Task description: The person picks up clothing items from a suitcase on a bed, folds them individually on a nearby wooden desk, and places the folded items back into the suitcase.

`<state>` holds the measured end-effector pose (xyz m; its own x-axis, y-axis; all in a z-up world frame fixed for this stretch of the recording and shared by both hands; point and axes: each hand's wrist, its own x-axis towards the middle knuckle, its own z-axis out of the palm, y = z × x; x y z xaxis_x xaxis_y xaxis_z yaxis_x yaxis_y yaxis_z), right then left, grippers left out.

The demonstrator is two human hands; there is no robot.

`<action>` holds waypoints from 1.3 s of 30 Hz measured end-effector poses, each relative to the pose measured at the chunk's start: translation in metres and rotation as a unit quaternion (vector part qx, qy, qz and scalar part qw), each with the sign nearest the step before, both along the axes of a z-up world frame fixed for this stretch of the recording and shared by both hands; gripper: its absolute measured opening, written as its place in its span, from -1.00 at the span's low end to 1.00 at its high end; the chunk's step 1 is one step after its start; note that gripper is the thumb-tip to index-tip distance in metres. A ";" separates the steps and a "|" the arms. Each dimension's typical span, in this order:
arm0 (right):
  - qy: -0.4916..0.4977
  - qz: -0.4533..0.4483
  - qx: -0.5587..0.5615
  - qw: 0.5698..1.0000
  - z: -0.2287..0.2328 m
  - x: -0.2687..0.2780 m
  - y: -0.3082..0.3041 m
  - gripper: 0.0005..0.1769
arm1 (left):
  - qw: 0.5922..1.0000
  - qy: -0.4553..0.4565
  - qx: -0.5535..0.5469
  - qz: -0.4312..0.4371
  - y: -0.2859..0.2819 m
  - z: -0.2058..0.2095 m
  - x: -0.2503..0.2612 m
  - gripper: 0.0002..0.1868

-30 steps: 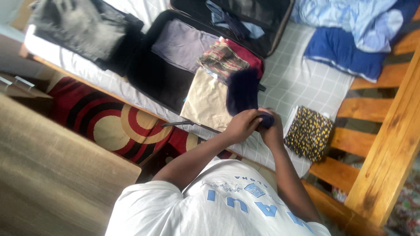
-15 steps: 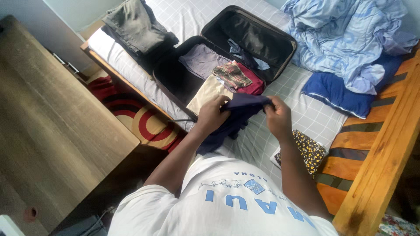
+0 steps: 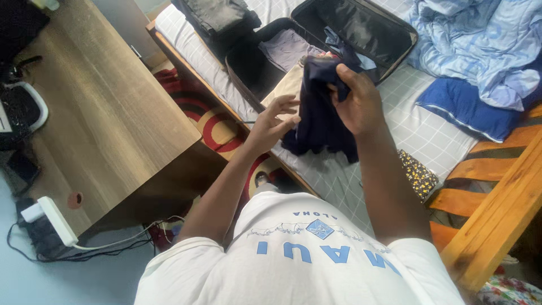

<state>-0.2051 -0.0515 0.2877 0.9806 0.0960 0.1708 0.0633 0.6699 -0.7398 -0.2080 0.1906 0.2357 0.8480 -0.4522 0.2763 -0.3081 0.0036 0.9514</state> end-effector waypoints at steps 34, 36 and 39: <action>-0.152 -0.343 -0.416 0.828 0.004 0.071 0.129 -0.74 | 0.974 -0.032 0.170 0.148 0.438 0.093 -0.062 -0.75; -0.177 -0.325 -0.461 0.807 0.006 0.072 0.122 -0.73 | 0.978 0.007 0.152 0.141 0.447 0.098 -0.088 -0.83; -0.194 -0.306 -0.514 0.778 0.005 0.078 0.109 -0.71 | 0.947 0.040 0.145 0.283 0.447 0.114 -0.120 -0.82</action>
<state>-0.1271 0.0579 0.2924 0.7898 -0.0868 0.6072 0.4903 -0.5056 -0.7100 -0.3279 0.6380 0.3500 0.9902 0.0339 0.1355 -0.1103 -0.4062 0.9071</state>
